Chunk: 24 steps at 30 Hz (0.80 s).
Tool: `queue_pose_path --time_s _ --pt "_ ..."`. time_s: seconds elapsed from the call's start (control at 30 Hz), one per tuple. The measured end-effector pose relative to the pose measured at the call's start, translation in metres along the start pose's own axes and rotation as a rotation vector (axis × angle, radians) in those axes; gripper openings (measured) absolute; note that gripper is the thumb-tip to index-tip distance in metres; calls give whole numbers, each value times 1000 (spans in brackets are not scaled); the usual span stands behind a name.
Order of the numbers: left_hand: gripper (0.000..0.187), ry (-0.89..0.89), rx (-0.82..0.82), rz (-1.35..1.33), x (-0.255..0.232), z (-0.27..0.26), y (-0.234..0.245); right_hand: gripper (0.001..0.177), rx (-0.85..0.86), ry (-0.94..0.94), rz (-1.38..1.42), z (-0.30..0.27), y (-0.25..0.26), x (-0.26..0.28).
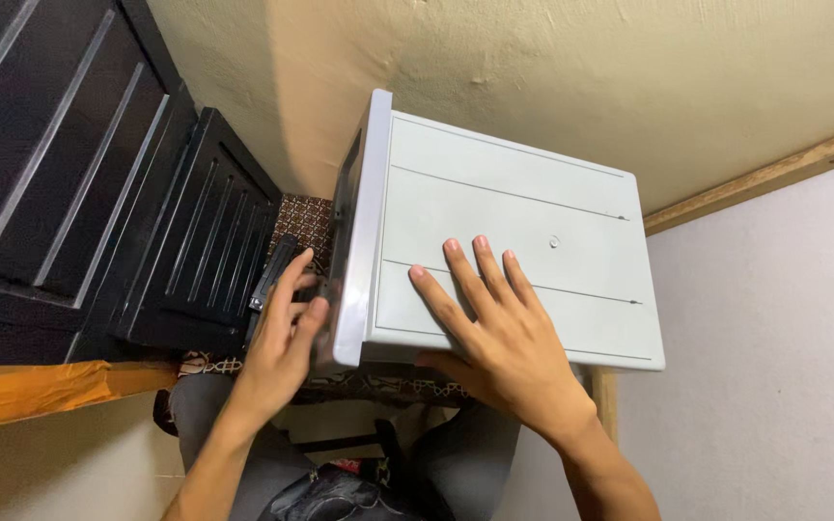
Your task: The person sits on the floor and takes apart a plastic storage drawer unit. They detach the gray front panel from the drawer box, remove a blue latch piece and black side rails, then reattach the front panel and latch and begin fitting the black rails back onto the drawer.
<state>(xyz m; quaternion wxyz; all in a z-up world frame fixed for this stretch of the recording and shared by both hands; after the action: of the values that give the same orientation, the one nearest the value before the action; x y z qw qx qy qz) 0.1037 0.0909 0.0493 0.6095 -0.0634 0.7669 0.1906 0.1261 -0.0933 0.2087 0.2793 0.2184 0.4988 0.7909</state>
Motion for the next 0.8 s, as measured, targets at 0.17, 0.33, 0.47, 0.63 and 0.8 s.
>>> queue_pose_path --time_s 0.17,0.33,0.47,0.63,0.8 --pt "104 -865 -201 222 -79 -62 -1 97 -34 -4 9 2 1 -1" --pt "74 -1210 -291 411 -76 -65 -6 96 -55 4 -15 -7 -3 0" --pt "65 -1359 -234 548 -74 -70 -1 93 -98 39 -29 -9 -1 1" --pt "61 -1427 -107 621 -89 -75 6 88 -134 75 -50 -14 1 2" --pt "65 -1470 -42 670 -103 -77 11 84 -138 92 -51 -17 3 1"
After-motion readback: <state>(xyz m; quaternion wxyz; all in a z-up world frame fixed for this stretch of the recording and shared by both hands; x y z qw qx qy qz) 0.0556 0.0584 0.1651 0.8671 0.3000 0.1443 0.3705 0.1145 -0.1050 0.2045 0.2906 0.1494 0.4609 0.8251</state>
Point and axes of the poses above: each hand's wrist, its own z-axis towards the middle knuckle, its own y-axis out of the back of the hand, x = y × z, the point moved 10 cm from there along z, towards the middle knuckle, and after that the axes turned 15 degrees about -x, right-handed, at the moved point
